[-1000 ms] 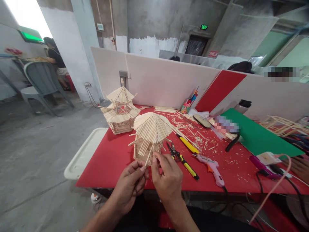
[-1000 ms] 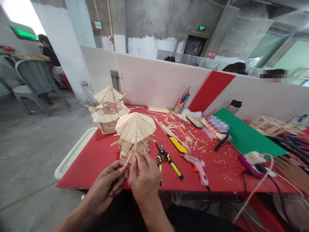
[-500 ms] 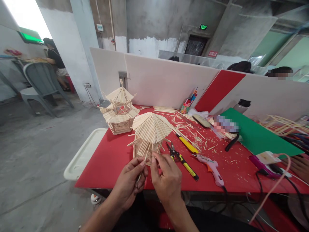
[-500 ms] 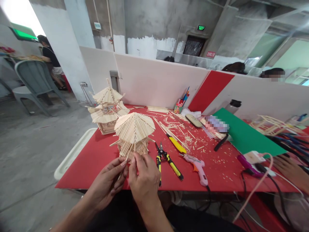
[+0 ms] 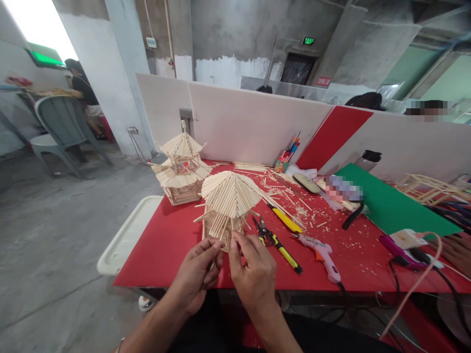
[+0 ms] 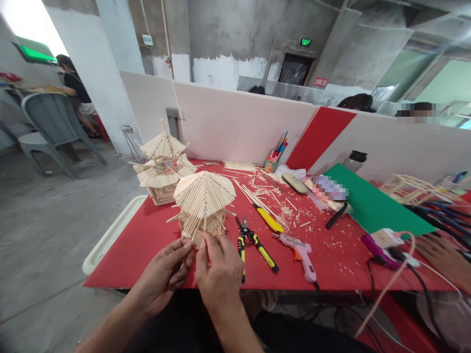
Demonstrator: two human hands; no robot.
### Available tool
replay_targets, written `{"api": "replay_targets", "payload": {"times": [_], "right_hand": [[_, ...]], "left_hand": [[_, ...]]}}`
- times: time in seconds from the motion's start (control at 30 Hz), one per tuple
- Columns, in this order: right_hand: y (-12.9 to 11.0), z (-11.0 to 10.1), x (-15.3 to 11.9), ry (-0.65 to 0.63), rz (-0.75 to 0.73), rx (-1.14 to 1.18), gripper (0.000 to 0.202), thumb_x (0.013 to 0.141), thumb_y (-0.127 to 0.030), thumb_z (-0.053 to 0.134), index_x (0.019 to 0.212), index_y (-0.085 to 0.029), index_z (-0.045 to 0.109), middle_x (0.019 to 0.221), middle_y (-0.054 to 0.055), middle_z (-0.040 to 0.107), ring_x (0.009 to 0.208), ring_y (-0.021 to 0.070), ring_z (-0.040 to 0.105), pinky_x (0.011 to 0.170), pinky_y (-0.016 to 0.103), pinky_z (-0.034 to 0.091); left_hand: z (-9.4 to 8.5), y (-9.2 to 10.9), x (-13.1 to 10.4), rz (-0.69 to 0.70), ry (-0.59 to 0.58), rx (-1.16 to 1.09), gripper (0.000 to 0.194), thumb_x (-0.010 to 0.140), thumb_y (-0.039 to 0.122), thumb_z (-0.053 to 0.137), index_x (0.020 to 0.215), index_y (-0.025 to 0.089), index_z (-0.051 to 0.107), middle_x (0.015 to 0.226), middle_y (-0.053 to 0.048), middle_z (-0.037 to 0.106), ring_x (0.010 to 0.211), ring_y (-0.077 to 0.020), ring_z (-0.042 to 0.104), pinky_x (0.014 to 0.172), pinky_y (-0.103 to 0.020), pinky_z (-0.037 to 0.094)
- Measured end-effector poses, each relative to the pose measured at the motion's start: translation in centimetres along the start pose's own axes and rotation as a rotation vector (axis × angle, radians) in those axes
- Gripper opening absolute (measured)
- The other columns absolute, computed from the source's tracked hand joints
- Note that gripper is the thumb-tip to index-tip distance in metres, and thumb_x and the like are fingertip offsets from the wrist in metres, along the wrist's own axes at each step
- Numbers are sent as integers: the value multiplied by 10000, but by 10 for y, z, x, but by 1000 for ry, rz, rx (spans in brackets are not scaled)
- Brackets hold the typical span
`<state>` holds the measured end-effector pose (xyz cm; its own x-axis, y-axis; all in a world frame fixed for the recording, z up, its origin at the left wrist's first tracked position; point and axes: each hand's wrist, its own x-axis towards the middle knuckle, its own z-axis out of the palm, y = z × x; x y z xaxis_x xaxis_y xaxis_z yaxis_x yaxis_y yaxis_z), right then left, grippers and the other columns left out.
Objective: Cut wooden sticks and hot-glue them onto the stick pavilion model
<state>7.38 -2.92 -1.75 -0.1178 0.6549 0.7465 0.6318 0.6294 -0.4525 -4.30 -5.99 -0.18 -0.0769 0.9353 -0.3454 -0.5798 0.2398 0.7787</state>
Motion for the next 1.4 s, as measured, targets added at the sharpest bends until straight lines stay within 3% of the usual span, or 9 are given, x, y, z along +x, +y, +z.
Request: {"api": "replay_targets", "payload": {"times": [0.5, 1.4], "right_hand": [[-1, -1, 1, 11, -6, -9, 232, 857, -188, 522, 1045, -172, 656, 865, 66, 670, 782, 146, 623, 702, 243, 482], [0, -6, -1, -14, 11, 21, 259, 882, -201, 479, 1082, -172, 641, 882, 74, 666, 796, 148, 620, 696, 243, 478]], "left_hand": [[-1, 2, 1, -51, 18, 49, 310, 694, 404, 692, 705, 181, 478, 462, 82, 495, 272, 10, 212, 303, -142, 73], [-1, 4, -1, -51, 34, 70, 309, 675, 397, 701, 709, 185, 478, 457, 90, 482, 278, 8, 202, 320, -154, 61]]}}
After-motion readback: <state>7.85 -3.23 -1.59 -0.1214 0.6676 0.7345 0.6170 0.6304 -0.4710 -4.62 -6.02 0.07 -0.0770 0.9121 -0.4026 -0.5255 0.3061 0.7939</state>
